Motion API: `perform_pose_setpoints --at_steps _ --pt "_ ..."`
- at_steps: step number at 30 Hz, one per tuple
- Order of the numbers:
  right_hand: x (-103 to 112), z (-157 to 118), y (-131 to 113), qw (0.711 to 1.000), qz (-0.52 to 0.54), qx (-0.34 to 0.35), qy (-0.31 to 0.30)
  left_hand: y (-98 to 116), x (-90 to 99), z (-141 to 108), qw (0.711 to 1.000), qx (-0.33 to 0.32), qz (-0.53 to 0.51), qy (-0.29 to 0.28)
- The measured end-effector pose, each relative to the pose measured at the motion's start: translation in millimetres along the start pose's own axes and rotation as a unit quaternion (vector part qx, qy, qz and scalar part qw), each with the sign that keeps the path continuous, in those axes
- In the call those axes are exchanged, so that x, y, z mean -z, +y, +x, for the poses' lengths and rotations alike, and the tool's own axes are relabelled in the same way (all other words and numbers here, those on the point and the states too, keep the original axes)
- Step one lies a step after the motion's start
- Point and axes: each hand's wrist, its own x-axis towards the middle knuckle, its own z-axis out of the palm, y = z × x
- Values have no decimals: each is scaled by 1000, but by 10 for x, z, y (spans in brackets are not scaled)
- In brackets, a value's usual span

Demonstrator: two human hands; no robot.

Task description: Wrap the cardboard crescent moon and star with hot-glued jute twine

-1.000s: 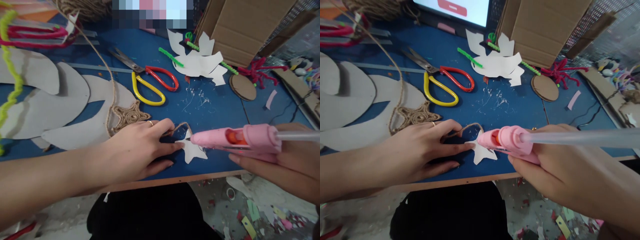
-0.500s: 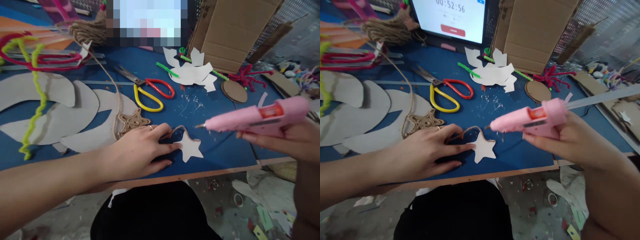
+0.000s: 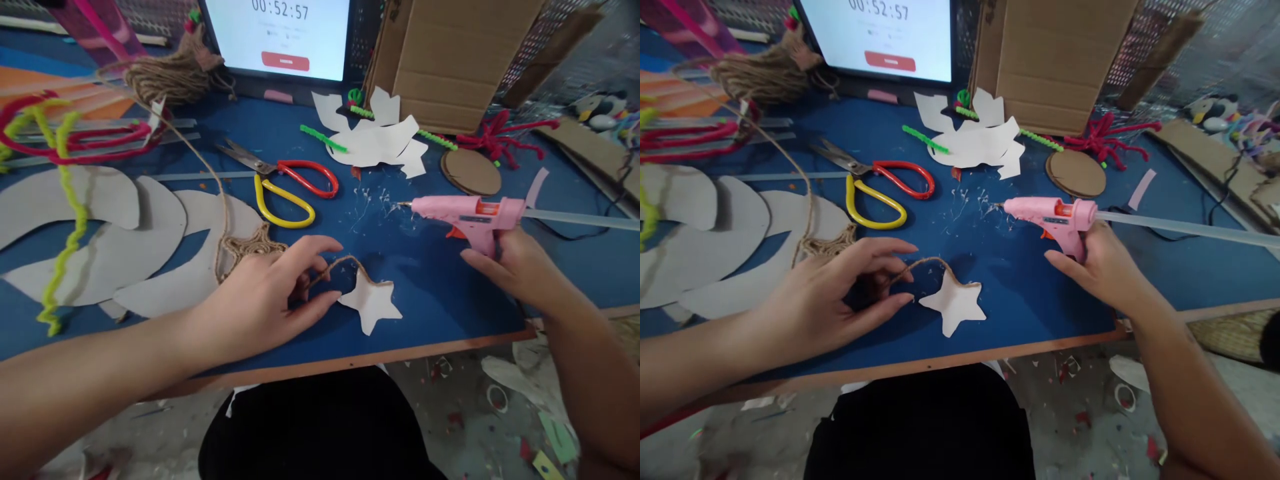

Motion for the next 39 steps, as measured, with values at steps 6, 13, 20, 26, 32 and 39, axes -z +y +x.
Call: perform_pose_setpoints --at_steps 6,13,20,26,32,39 --pt "171 -500 -319 988 -126 -6 94 33 27 107 987 117 -111 -13" --pt "-69 -178 -921 950 -14 309 -46 52 42 268 975 178 -130 -13" --pt "-210 -26 -856 936 58 334 -94 100 35 281 994 97 -51 -3" --pt "-303 -14 -895 938 71 335 -63 146 -2 254 1000 -4 30 -3" --pt "-364 92 -921 928 88 359 -49 127 -106 186 988 -81 134 -18" --pt "-405 128 -900 928 135 344 -52 108 -172 123 966 -165 200 -4"
